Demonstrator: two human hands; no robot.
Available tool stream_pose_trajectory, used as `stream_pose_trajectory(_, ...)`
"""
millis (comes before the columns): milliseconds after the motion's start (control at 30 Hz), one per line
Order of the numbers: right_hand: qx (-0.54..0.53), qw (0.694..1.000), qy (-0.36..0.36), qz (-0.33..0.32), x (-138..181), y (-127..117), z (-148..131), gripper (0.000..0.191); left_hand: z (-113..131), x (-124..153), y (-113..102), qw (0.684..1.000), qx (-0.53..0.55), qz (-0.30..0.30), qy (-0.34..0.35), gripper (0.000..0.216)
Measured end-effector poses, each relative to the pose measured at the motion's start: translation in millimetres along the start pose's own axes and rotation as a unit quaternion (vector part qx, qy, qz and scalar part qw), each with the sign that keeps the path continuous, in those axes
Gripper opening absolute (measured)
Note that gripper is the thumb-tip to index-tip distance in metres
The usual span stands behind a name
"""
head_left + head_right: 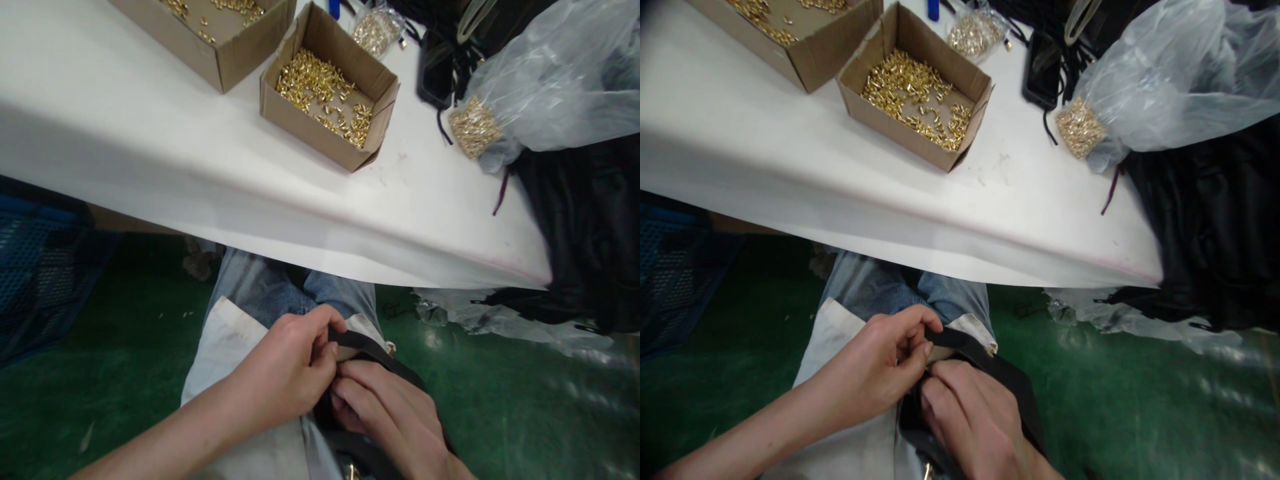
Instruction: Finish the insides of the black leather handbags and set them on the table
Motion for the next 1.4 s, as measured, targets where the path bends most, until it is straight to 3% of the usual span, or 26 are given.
stream_pose_trajectory(200,0.006,1.000,-0.016,-0.023,2,3,-1,0.019,-6,10,1,0.997,0.067,-0.014,-0.026,0.015)
stream_pose_trajectory(333,-0.004,0.998,-0.056,0.002,5,5,-7,0.022,-9,18,1,0.994,0.103,-0.007,-0.041,0.016)
stream_pose_trajectory(467,0.029,0.997,-0.073,-0.008,8,12,-12,0.024,-7,21,0,0.995,0.088,0.023,-0.040,0.023)
stream_pose_trajectory(567,0.042,0.995,-0.083,0.021,12,15,-12,0.027,-9,21,0,0.994,0.089,0.038,-0.046,0.025)
stream_pose_trajectory(733,0.053,0.994,-0.092,0.027,14,20,-13,0.031,-12,23,0,0.995,0.097,0.026,-0.026,0.023)
stream_pose_trajectory(1000,0.071,0.988,-0.133,0.031,20,20,-17,0.033,-17,32,-1,0.994,0.035,0.000,-0.107,0.017)
stream_pose_trajectory(1133,0.078,0.989,-0.120,0.028,25,18,-15,0.029,-22,36,5,0.991,0.092,0.041,-0.094,0.015)
stream_pose_trajectory(1267,0.096,0.988,-0.116,0.031,23,16,-17,0.039,-31,44,11,0.985,0.137,0.072,-0.082,0.011)
stream_pose_trajectory(1400,0.131,0.984,-0.113,0.051,18,18,-20,0.034,-38,49,13,0.971,0.180,0.096,-0.124,0.010)
Point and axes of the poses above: each hand's wrist, its own x-axis away from the middle knuckle, its own y-axis out of the palm, z = x × y, the point moved 6 cm from there along -x, towards the middle knuckle, and after that the axes turned 5 degrees about x, right-handed, at the moved point
